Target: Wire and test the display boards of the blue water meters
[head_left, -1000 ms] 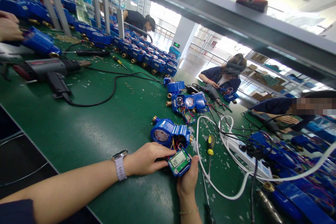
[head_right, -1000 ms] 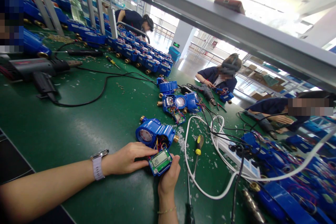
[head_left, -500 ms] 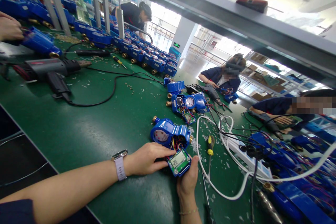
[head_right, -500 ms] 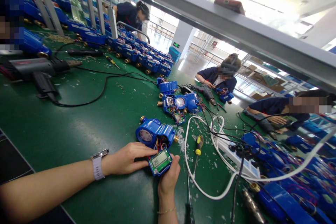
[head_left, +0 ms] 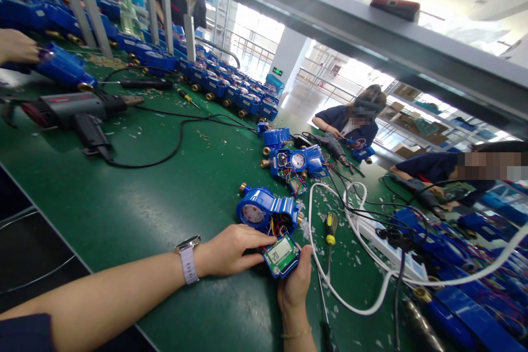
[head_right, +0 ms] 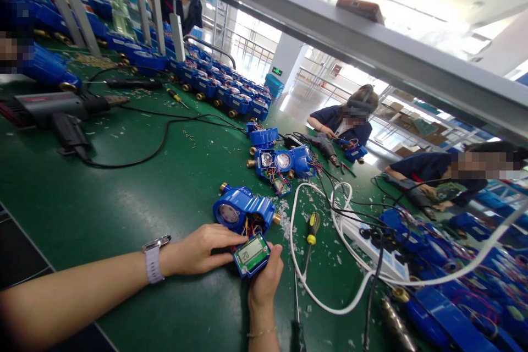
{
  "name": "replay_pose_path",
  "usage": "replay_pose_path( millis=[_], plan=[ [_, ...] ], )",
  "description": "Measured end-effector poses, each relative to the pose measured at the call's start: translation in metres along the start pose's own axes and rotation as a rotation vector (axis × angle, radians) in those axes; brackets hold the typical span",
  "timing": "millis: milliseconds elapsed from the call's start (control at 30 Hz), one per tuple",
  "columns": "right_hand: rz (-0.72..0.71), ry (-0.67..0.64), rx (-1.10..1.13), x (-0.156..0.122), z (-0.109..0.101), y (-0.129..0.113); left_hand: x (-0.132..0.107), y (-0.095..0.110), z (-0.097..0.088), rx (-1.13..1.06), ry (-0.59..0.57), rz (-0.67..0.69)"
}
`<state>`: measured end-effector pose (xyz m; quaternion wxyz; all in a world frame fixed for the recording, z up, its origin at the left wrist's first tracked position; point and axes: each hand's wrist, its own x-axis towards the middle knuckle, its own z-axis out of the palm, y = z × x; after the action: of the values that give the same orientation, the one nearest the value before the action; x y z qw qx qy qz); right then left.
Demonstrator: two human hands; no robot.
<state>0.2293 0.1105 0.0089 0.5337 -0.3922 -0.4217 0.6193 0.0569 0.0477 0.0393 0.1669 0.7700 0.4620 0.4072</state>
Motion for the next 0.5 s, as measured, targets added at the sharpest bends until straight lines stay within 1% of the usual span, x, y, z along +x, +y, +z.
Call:
replay_pose_path(
  millis=[500],
  plan=[
    [-0.012,-0.002,-0.018,-0.0003,0.0013,-0.0027,-0.0004,-0.0016,0.0009,0.008,0.0,0.003]
  ],
)
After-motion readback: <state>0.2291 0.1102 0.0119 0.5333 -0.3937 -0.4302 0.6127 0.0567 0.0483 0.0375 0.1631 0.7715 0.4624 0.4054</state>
